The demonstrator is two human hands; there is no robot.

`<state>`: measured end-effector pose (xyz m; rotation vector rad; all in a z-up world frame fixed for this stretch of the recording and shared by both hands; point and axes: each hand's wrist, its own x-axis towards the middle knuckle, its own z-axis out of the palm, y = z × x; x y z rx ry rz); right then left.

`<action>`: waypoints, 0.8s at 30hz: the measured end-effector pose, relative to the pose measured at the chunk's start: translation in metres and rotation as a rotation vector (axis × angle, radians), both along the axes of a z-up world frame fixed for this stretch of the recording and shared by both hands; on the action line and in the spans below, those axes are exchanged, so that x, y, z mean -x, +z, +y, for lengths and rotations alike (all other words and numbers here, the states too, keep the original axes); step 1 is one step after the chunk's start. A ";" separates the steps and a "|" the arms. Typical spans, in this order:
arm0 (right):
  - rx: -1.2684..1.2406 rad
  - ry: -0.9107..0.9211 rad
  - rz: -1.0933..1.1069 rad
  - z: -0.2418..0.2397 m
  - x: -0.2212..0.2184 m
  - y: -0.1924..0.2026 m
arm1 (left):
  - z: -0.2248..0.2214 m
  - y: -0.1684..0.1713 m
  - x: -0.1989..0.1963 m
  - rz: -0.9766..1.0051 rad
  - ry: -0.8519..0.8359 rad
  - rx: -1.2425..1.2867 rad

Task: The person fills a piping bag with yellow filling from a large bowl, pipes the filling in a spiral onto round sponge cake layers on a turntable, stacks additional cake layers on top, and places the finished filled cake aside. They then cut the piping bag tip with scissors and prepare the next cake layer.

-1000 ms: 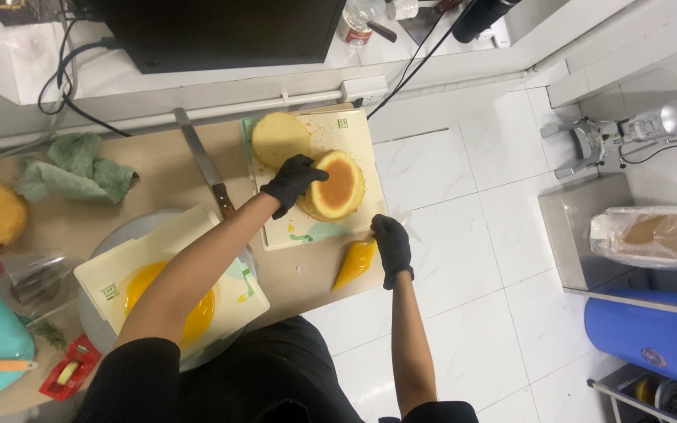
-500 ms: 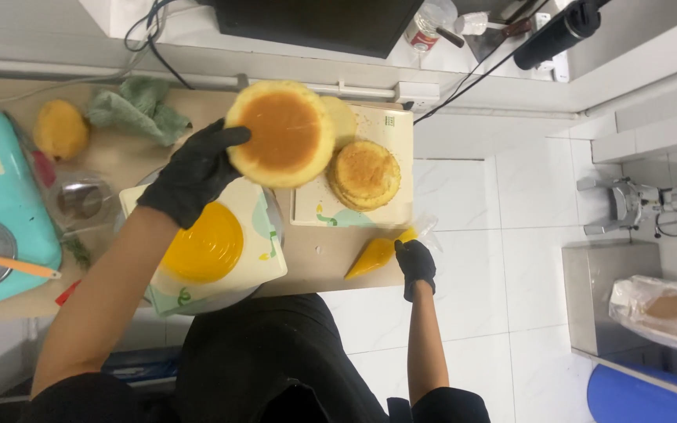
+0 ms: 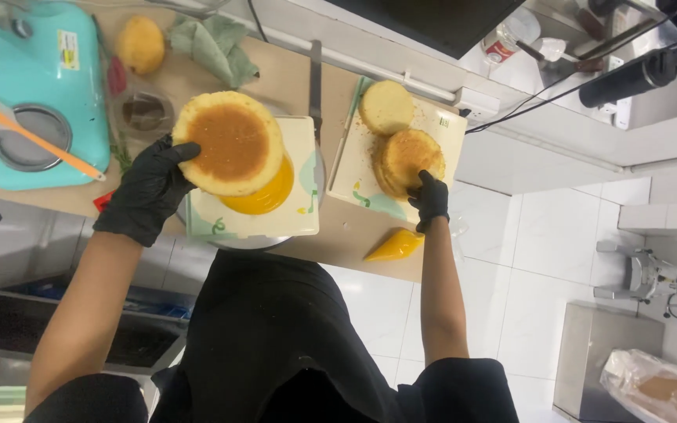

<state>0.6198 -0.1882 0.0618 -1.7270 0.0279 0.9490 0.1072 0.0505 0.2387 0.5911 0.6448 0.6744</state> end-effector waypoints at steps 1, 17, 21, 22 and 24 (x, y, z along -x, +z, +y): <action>-0.002 0.012 0.001 0.004 0.003 0.002 | -0.003 -0.001 0.003 0.001 0.012 -0.002; -0.335 0.555 -0.265 0.090 0.233 0.178 | -0.007 -0.020 -0.026 0.134 -0.092 -0.092; -0.258 0.654 -0.337 0.114 0.257 0.169 | -0.005 -0.027 -0.025 0.073 -0.101 -0.087; -0.257 0.656 -0.335 0.115 0.260 0.166 | -0.006 -0.035 -0.024 0.074 -0.099 -0.085; -0.259 0.651 -0.436 0.117 0.266 0.161 | -0.008 -0.051 -0.022 0.127 -0.099 -0.335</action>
